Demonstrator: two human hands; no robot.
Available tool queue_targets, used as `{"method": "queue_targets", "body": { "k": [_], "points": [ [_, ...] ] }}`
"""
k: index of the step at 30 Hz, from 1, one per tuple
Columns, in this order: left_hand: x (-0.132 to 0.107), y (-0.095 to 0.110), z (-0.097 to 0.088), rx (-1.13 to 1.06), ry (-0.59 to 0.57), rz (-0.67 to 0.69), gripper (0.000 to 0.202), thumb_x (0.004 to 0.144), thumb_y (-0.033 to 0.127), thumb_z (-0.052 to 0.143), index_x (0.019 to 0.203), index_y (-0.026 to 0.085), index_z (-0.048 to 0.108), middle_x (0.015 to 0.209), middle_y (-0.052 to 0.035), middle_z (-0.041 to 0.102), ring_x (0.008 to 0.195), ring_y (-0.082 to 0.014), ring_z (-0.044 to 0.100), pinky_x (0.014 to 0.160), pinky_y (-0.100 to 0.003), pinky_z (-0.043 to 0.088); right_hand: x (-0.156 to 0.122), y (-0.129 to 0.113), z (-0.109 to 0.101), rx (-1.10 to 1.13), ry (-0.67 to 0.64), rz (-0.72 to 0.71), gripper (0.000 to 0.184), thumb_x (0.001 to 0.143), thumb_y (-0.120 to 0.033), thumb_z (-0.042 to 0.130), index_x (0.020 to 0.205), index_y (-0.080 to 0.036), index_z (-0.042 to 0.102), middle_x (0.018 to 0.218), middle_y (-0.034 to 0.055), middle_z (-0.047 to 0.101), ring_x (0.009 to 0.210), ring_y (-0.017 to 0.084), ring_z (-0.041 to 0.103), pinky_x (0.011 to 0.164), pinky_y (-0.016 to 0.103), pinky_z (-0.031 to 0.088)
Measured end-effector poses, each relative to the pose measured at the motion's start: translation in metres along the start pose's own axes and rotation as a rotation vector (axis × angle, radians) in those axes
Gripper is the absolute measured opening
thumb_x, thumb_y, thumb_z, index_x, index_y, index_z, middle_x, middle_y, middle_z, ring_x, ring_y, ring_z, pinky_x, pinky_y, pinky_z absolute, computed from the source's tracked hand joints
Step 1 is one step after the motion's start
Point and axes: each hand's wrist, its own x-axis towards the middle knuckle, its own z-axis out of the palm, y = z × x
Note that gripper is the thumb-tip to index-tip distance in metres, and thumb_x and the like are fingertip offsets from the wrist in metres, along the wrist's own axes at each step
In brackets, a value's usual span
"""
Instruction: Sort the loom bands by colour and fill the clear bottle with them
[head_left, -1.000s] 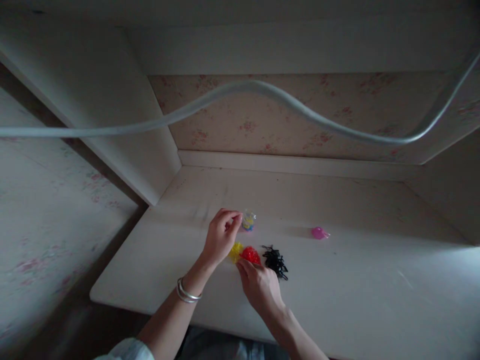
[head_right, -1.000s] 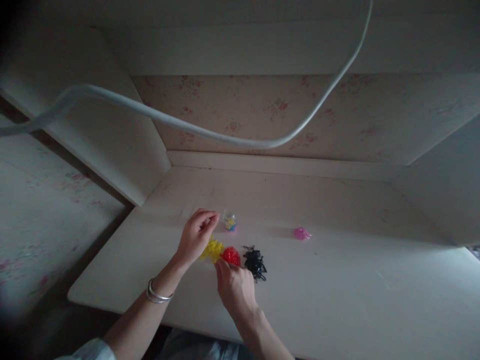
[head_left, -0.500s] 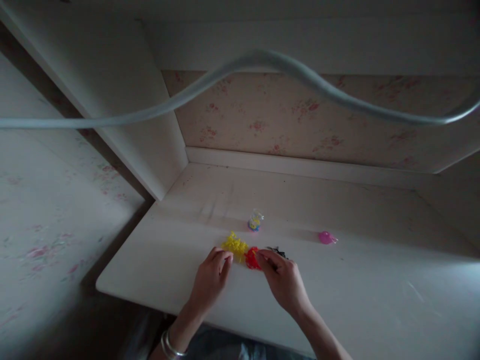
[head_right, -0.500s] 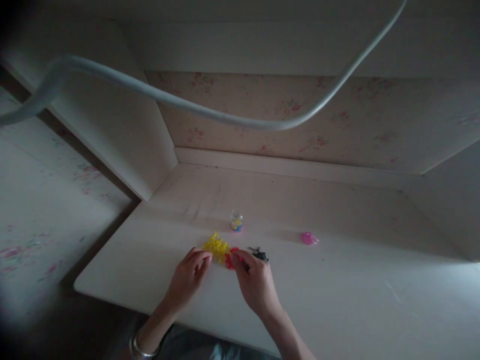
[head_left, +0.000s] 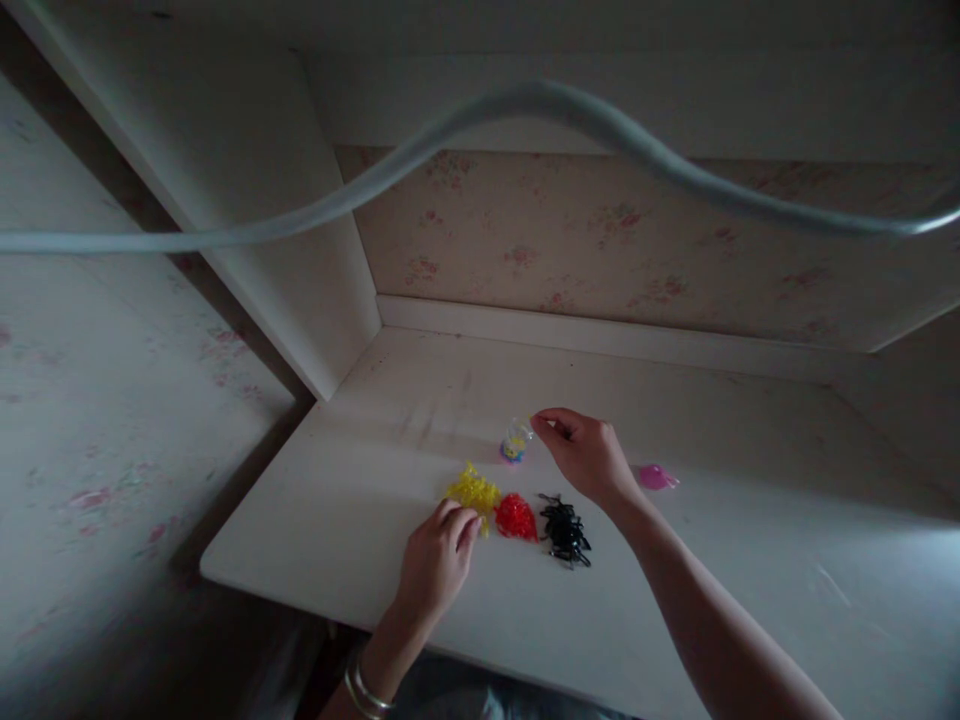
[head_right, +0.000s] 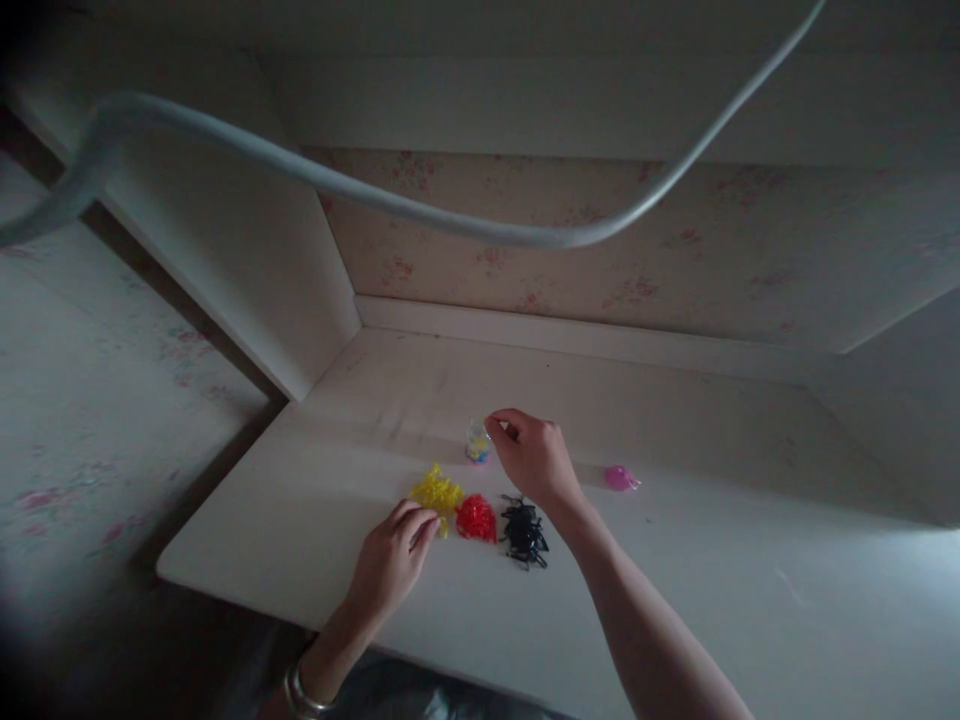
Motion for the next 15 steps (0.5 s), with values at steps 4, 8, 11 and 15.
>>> {"method": "queue_targets", "body": {
  "k": [4, 8, 11, 15],
  "points": [
    [-0.001, -0.002, 0.0, -0.062, 0.036, -0.016, 0.018, 0.09, 0.026, 0.043, 0.096, 0.022, 0.06, 0.09, -0.0058, 0.063, 0.082, -0.0168, 0.062, 0.076, -0.028, 0.05, 0.005, 0.0, 0.007, -0.058, -0.015, -0.029, 0.03, 0.081, -0.038, 0.047, 0.079, -0.02, 0.072, 0.054, -0.001, 0.059, 0.048, 0.01, 0.048, 0.049, 0.02, 0.032],
    [0.0, -0.004, 0.0, -0.09, 0.037, -0.042, 0.019, 0.09, 0.027, 0.043, 0.097, 0.022, 0.06, 0.091, -0.0053, 0.066, 0.079, -0.0161, 0.063, 0.073, -0.028, 0.05, 0.004, 0.001, 0.012, -0.098, -0.021, -0.042, 0.028, 0.081, -0.037, 0.047, 0.079, -0.023, 0.072, 0.054, -0.0016, 0.06, 0.048, 0.01, 0.049, 0.05, 0.02, 0.032],
    [-0.001, -0.006, 0.0, -0.109, 0.048, -0.057, 0.019, 0.09, 0.028, 0.043, 0.098, 0.021, 0.06, 0.089, -0.0051, 0.067, 0.072, -0.0147, 0.063, 0.07, -0.027, 0.05, 0.003, 0.001, 0.013, -0.1, -0.009, -0.038, 0.026, 0.081, -0.034, 0.049, 0.079, -0.024, 0.072, 0.053, -0.0027, 0.058, 0.048, 0.01, 0.049, 0.051, 0.02, 0.032],
    [-0.002, -0.006, 0.0, -0.118, 0.061, -0.066, 0.019, 0.09, 0.028, 0.044, 0.096, 0.02, 0.06, 0.088, -0.005, 0.067, 0.071, -0.0146, 0.062, 0.069, -0.027, 0.049, 0.001, 0.001, 0.012, -0.063, 0.009, -0.026, 0.024, 0.08, -0.033, 0.049, 0.081, -0.023, 0.072, 0.051, -0.0035, 0.055, 0.047, 0.009, 0.047, 0.05, 0.019, 0.031]
  ]
}}
